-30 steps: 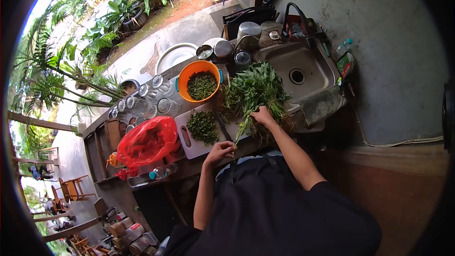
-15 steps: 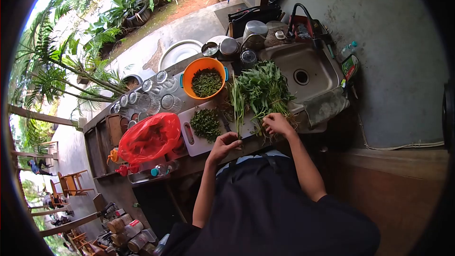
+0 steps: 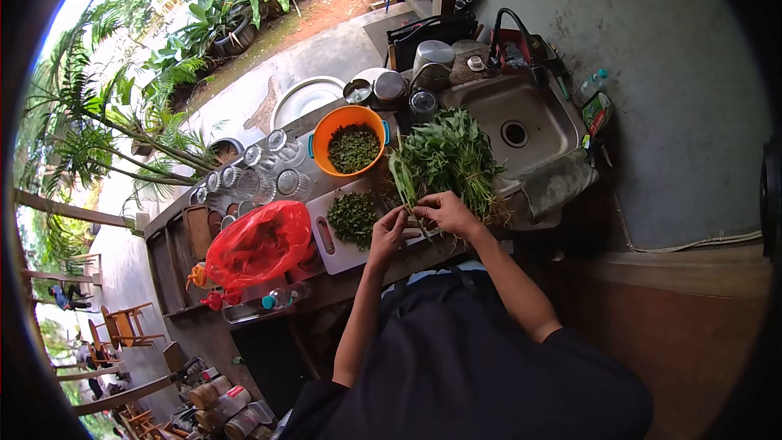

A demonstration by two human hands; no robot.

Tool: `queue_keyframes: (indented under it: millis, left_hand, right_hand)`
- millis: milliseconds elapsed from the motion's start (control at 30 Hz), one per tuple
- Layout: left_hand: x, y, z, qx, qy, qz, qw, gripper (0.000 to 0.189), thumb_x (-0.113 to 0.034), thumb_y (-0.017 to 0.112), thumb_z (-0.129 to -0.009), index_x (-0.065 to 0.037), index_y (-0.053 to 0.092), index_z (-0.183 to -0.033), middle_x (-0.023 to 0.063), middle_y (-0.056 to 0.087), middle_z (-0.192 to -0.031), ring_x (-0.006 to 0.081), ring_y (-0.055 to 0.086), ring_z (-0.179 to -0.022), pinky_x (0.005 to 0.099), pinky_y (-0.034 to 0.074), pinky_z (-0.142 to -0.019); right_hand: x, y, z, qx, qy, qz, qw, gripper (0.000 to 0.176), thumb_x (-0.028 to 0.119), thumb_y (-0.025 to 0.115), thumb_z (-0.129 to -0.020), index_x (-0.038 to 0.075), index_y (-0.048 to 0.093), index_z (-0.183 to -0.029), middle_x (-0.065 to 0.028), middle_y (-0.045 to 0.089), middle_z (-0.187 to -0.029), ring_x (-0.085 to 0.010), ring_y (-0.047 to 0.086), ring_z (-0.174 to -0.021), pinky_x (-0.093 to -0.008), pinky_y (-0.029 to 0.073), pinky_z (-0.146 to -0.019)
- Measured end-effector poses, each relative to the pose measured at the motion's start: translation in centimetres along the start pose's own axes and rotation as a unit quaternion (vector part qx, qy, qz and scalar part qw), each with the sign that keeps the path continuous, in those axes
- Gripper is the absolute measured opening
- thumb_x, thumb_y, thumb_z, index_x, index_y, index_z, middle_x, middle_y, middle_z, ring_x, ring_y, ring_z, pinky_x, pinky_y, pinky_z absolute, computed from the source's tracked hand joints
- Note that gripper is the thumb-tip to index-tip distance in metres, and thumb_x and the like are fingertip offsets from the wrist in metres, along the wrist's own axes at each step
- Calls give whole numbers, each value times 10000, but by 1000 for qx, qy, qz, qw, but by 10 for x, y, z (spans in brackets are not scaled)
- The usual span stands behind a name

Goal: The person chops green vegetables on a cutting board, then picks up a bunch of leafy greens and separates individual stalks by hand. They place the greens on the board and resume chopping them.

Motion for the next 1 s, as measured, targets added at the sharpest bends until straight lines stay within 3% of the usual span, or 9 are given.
queue_keyframes:
  millis: [67, 233, 300, 367, 400, 533, 667, 733, 1000]
  left_hand:
    - [-1, -8, -8, -17, 10, -43, 999, 278, -226, 626, -986, -1, 662, -1147, 49, 709, -969, 112, 683, -874, 271, 573, -731]
    - [-14, -10, -9, -76, 21, -2, 997, 210, -205, 672, -955, -17, 694, -1044, 31, 707, -917, 96, 674, -805, 266, 573, -718]
    - [-21, -20, -7, -154, 60, -21, 986, 189, -175, 689, -941, 0, 695, -1012, 29, 703, -884, 95, 664, -768, 263, 573, -696]
    - [-23, -26, -6, -178, 68, -21, 981, 183, -163, 697, -933, 8, 696, -997, 34, 703, -883, 98, 665, -762, 262, 575, -684]
    - [-22, -30, -5, -200, 75, -23, 977, 176, -150, 706, -925, 16, 698, -982, 40, 704, -881, 102, 666, -756, 261, 576, -673]
    - [-22, -35, -4, -221, 96, -16, 970, 192, -154, 716, -918, 32, 697, -963, 52, 702, -875, 109, 667, -743, 261, 579, -652]
    - [-25, -50, 3, -269, 119, -66, 954, 220, -170, 717, -918, 45, 693, -958, 54, 695, -849, 102, 656, -722, 261, 579, -639]
    - [-27, -57, 7, -284, 120, -59, 950, 229, -174, 719, -917, 49, 692, -956, 55, 691, -842, 98, 650, -717, 259, 578, -636]
    - [-34, -89, 29, -342, 131, -86, 927, 221, -169, 709, -924, 50, 690, -936, 50, 684, -836, 90, 634, -718, 255, 577, -627]
  right_hand:
    - [-3, 8, -6, 22, -7, 15, 1000, 281, 185, 705, -917, -58, 691, -1058, -87, 721, -859, -115, 671, -724, -284, 550, -627]
    - [14, -3, 0, -90, -43, 34, 994, 221, 177, 724, -902, -32, 682, -962, -74, 731, -841, -116, 687, -724, -284, 549, -624]
    - [27, -5, 12, -105, -75, 36, 991, 251, 203, 752, -879, -23, 663, -940, -87, 725, -816, -140, 701, -729, -292, 554, -636]
    - [48, 0, 24, -105, -184, 229, 950, 294, 228, 769, -860, -26, 658, -959, -111, 711, -811, -166, 706, -728, -311, 561, -647]
    - [53, 8, 29, -90, -200, 234, 947, 300, 228, 783, -828, -13, 664, -959, -132, 700, -836, -237, 709, -740, -348, 561, -674]
    - [41, 29, 26, -108, -270, 328, 899, 229, 172, 757, -811, 10, 691, -959, -145, 695, -883, -333, 678, -791, -401, 543, -724]
    - [35, 29, 16, -90, -257, 286, 919, 178, 148, 731, -833, 4, 716, -936, -154, 703, -864, -321, 686, -777, -387, 541, -697]
    - [25, 21, 4, -68, -178, 212, 959, 143, 130, 711, -847, 7, 739, -912, -155, 716, -853, -300, 698, -769, -368, 541, -685]
    - [26, -9, -61, -99, -163, 267, 945, 203, 205, 654, -905, 57, 737, -1014, -131, 718, -961, -277, 696, -882, -378, 537, -782]
Point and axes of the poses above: each hand's wrist, its own z-axis away from the middle knuckle, its own y-axis out of the palm, x = y × z, the point moved 8 cm from there along -z, towards the middle knuckle
